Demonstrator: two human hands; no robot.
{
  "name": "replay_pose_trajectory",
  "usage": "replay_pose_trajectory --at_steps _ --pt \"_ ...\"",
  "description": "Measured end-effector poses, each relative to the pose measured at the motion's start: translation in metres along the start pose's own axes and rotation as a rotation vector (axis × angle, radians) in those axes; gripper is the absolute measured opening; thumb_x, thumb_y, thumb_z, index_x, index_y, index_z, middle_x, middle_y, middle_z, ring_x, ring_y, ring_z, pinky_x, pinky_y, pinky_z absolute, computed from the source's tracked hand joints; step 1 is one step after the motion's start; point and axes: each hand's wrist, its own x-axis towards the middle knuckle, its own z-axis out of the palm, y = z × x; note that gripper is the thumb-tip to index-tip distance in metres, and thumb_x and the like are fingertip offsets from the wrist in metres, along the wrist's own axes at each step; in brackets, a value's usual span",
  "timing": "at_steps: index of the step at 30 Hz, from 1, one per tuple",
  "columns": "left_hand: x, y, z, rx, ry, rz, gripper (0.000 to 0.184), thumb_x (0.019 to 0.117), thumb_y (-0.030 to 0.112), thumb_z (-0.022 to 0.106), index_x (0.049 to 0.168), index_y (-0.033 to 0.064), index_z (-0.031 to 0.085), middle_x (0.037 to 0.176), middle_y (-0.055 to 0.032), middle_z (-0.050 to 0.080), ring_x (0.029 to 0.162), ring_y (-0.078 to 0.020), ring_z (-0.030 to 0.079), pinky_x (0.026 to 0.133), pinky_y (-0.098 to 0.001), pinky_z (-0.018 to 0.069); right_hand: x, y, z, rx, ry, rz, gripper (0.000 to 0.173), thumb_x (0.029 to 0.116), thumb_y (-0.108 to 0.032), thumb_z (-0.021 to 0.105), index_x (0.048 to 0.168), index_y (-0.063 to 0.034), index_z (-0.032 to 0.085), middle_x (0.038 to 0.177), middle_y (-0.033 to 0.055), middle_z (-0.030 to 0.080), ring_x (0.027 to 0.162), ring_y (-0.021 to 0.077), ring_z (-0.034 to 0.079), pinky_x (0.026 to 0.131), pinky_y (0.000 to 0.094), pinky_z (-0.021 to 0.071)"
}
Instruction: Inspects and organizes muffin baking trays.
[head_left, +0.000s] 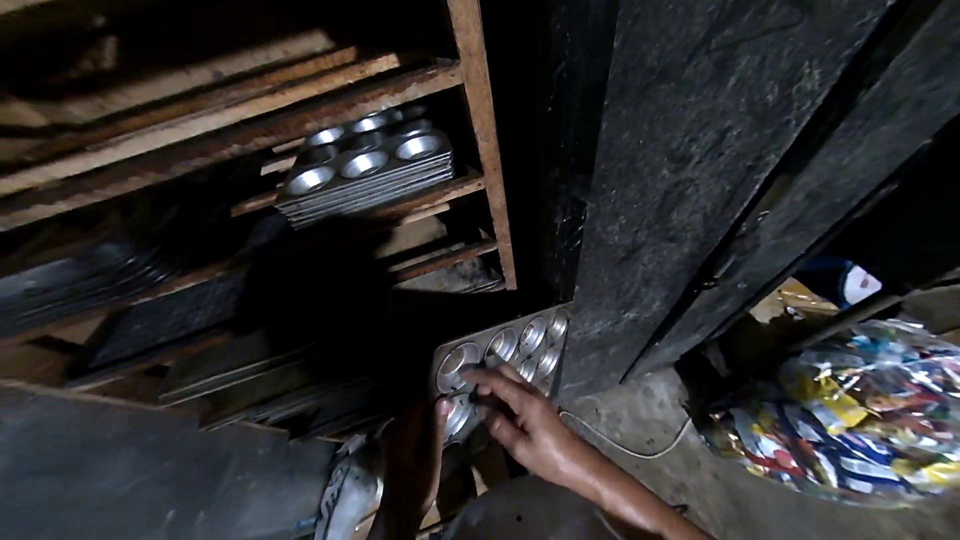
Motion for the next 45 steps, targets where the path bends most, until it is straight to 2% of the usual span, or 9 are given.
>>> replay_pose_trajectory --at_steps 4,11,19,24,28,31,36,41,45 --pt "0.001 0.004 -0.002 -0.045 -0.015 -0.063 0.034 0.0997 0.023 0.053 0.087 -0.0043 0.068 0.068 0.0053 0.058 0.064 0.0102 0.052 0.063 -0.0089 0.0454 -0.001 0.003 0.004 0.131 -0.075 -0.087 0.037 0.0980 -0.001 0.054 0.132 -0.0053 0.067 0.119 0.0172 0.064 0.106 0.0206 0.063 0.093 0.0334 0.0547" --pt "0.003 0.011 -0.003 -0.074 0.010 -0.169 0.027 0.0997 0.014 0.051 0.090 -0.0060 0.066 0.070 0.0054 0.056 0.065 0.0098 0.051 0.065 -0.0088 0.0435 -0.002 0.010 0.011 -0.119 0.332 0.013 0.018 0.0980 -0.015 0.060 0.102 -0.0005 0.070 0.098 0.0123 0.069 0.085 0.0139 0.067 0.077 0.0269 0.0570" --pt "-0.006 0.002 0.007 -0.099 -0.058 -0.018 0.047 0.1005 0.043 0.052 0.085 0.0015 0.069 0.070 0.0057 0.061 0.068 0.0071 0.058 0.066 -0.0134 0.0503 0.007 0.009 0.025 -0.051 0.336 -0.041 0.026 0.0968 -0.024 0.066 0.080 -0.0043 0.062 0.077 0.0060 0.059 0.070 0.0108 0.059 0.063 0.0254 0.0511" --pt "-0.007 0.001 0.005 -0.001 -0.052 0.047 0.050 0.1009 0.043 0.051 0.082 0.0000 0.068 0.066 0.0021 0.058 0.064 0.0039 0.056 0.062 -0.0141 0.0477 0.008 0.008 0.027 0.053 0.351 0.042 0.010 0.0917 -0.013 0.063 0.086 -0.0062 0.059 0.071 0.0012 0.056 0.061 0.0057 0.054 0.055 0.0217 0.0471" --pt "-0.006 -0.005 0.003 -0.080 -0.057 0.054 0.053 0.1013 0.047 0.052 0.087 -0.0004 0.070 0.070 0.0030 0.062 0.070 0.0065 0.059 0.066 -0.0129 0.0501 0.010 0.010 0.030 0.069 0.359 0.029 0.020 0.0925 -0.022 0.071 0.090 -0.0064 0.059 0.072 0.0001 0.056 0.060 0.0047 0.054 0.055 0.0211 0.0481" --pt "-0.006 -0.010 0.002 -0.063 -0.055 0.065 0.054 0.1016 0.047 0.050 0.086 -0.0014 0.070 0.070 0.0010 0.062 0.069 0.0045 0.060 0.066 -0.0145 0.0508 0.012 0.008 0.032 0.009 0.395 0.040 0.010 0.0906 -0.013 0.065 0.091 -0.0048 0.060 0.072 0.0027 0.058 0.061 0.0073 0.057 0.055 0.0236 0.0499" --pt "0.006 -0.004 -0.016 -0.040 -0.073 -0.202 0.044 0.1017 0.031 0.050 0.102 -0.0086 0.069 0.085 -0.0043 0.068 0.082 0.0029 0.062 0.079 -0.0175 0.0513 0.011 0.014 0.018 0.098 0.409 -0.170 0.024 0.0947 0.001 0.047 0.104 0.0065 0.068 0.101 0.0117 0.069 0.090 0.0066 0.065 0.083 0.0209 0.0551" --pt "0.021 -0.022 -0.034 -0.146 -0.016 -0.347 0.031 0.1021 0.014 0.049 0.107 -0.0119 0.066 0.091 -0.0054 0.065 0.085 0.0035 0.057 0.083 -0.0176 0.0480 0.009 0.010 -0.016 -0.068 0.511 -0.095 0.024 0.1039 -0.012 0.049 0.105 0.0050 0.067 0.093 0.0051 0.070 0.080 0.0014 0.065 0.075 0.0201 0.0566" --pt "0.036 -0.037 -0.049 -0.289 0.057 -0.447 0.025 0.1032 0.014 0.049 0.102 -0.0061 0.065 0.088 0.0016 0.063 0.084 0.0066 0.058 0.082 -0.0147 0.0501 -0.003 0.015 -0.051 -0.282 0.735 0.070 0.028 0.1030 -0.018 0.055 0.093 0.0055 0.067 0.076 0.0019 0.065 0.067 0.0024 0.063 0.066 0.0227 0.0564"
